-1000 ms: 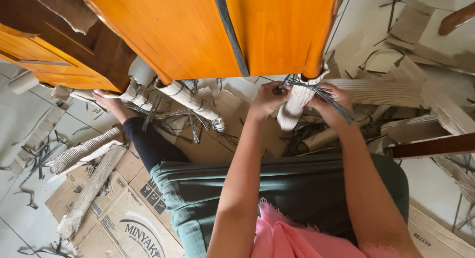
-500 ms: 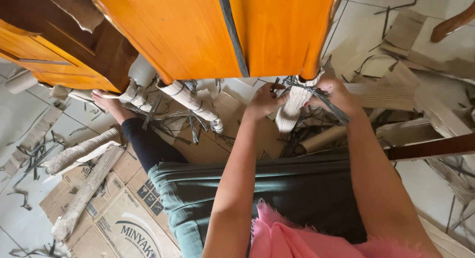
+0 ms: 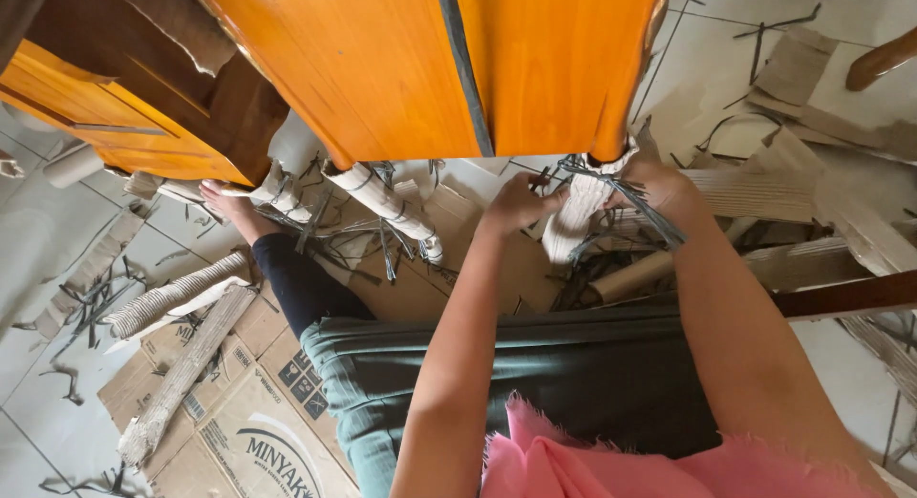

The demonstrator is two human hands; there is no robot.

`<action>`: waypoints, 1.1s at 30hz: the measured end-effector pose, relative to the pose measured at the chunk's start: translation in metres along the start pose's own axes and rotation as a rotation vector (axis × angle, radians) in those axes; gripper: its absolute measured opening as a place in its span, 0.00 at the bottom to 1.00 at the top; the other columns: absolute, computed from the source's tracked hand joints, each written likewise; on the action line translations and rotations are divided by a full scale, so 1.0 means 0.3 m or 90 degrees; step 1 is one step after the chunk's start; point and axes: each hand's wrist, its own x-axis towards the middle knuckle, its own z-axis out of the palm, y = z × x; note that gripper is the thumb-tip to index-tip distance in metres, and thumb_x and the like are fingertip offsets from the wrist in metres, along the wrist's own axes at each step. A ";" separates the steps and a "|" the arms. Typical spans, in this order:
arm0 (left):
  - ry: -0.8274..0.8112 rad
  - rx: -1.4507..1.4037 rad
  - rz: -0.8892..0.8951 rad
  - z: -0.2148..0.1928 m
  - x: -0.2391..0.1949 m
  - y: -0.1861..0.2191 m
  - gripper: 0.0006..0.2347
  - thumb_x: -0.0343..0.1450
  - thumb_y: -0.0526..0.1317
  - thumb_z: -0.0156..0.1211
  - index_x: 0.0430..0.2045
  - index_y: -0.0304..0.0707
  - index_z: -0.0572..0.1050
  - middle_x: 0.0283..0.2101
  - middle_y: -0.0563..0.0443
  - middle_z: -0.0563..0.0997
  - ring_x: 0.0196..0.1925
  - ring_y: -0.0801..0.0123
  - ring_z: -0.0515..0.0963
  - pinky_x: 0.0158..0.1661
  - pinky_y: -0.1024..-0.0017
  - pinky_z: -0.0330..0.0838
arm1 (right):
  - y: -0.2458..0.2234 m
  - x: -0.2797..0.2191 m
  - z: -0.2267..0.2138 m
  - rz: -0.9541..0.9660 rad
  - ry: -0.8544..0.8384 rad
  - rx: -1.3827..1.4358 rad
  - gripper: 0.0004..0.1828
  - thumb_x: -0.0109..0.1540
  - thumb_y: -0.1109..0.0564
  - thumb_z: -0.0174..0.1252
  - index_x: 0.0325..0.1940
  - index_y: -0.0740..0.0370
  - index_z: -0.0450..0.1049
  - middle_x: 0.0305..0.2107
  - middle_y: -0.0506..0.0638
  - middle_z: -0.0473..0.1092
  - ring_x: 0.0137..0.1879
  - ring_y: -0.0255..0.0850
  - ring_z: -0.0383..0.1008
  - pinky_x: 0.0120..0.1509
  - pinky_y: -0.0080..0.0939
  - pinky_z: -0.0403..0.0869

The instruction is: Wrapping wooden chair legs with corrugated cardboard and securing them with ties for protection during transport.

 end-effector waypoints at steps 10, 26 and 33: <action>-0.057 0.036 0.097 -0.184 -0.240 -0.024 0.18 0.73 0.51 0.53 0.40 0.37 0.83 0.35 0.35 0.85 0.43 0.46 0.83 0.46 0.55 0.74 | 0.168 0.168 0.077 0.030 -0.040 0.360 0.21 0.57 0.49 0.67 0.36 0.73 0.73 0.31 0.65 0.73 0.39 0.59 0.76 0.47 0.58 0.70; 0.346 0.191 0.642 0.358 -0.443 0.084 0.05 0.73 0.42 0.61 0.31 0.43 0.77 0.52 0.54 0.77 0.53 0.57 0.80 0.52 0.64 0.72 | -0.125 -0.157 0.221 -0.041 0.012 0.684 0.13 0.58 0.62 0.56 0.24 0.52 0.60 0.18 0.39 0.50 0.24 0.29 0.47 0.28 0.33 0.52; 0.363 0.090 0.695 0.430 -0.370 0.075 0.05 0.74 0.39 0.61 0.30 0.39 0.78 0.46 0.54 0.80 0.51 0.59 0.83 0.55 0.66 0.76 | -0.223 -0.232 0.274 -0.001 0.214 0.724 0.07 0.63 0.66 0.53 0.36 0.55 0.70 0.14 0.40 0.47 0.19 0.28 0.44 0.23 0.32 0.50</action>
